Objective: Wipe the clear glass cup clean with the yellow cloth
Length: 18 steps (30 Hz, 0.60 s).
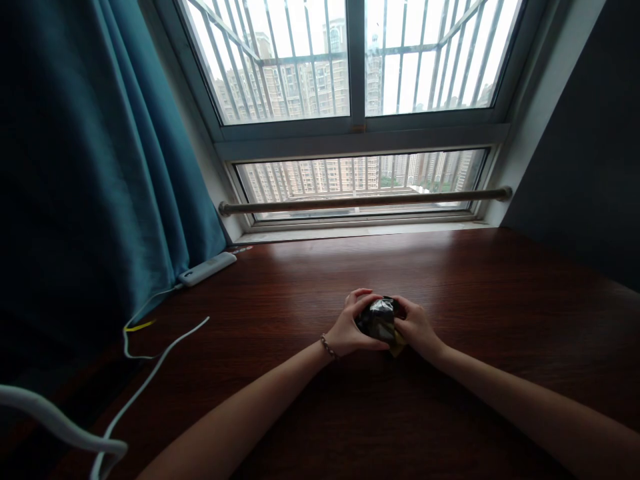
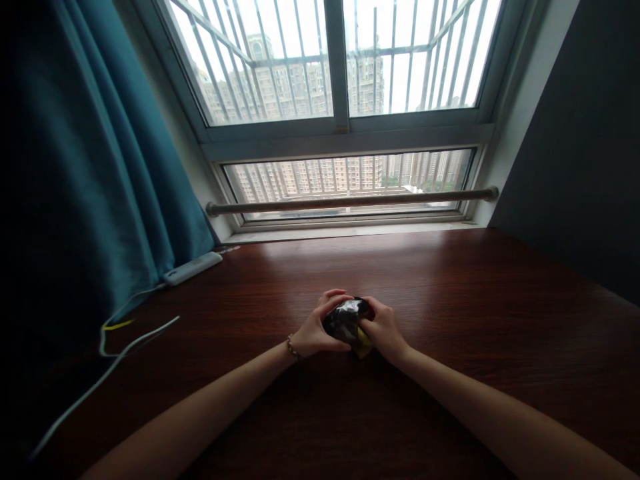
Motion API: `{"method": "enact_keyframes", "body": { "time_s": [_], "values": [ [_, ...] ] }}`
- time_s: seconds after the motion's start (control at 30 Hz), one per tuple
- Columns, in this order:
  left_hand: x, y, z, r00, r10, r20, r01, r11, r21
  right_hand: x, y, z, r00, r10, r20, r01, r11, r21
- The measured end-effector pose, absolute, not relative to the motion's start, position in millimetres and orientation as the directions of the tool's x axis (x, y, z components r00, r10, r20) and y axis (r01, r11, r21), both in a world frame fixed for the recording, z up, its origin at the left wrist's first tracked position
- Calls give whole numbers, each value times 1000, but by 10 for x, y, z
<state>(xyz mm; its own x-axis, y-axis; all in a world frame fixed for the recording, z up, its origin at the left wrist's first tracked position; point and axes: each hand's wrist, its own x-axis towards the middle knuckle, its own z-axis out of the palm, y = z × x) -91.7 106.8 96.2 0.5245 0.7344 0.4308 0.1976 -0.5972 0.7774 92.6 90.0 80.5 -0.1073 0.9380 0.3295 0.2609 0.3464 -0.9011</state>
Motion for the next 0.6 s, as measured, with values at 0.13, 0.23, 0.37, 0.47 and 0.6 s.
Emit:
{"method": "enact_keyframes", "body": {
  "time_s": [0.13,0.23,0.37,0.47,0.6],
  "values": [
    [-933,1139,931,559,734,386,205,-573,793,920,879,837,-91,932,351,346,360,-867],
    [-906,1122,891,555,729,401,226,-596,771,918,879,842,-73,928,365,384,364,-849],
    [-853,1026,858,546,697,464,255,-666,700,926,898,819,-43,933,359,398,345,-850],
    [-832,960,883,520,688,505,291,-699,653,929,911,808,-46,938,342,379,334,-863],
    [-857,909,956,489,686,538,325,-716,618,933,911,818,-134,938,319,377,346,-859]
  ]
}}
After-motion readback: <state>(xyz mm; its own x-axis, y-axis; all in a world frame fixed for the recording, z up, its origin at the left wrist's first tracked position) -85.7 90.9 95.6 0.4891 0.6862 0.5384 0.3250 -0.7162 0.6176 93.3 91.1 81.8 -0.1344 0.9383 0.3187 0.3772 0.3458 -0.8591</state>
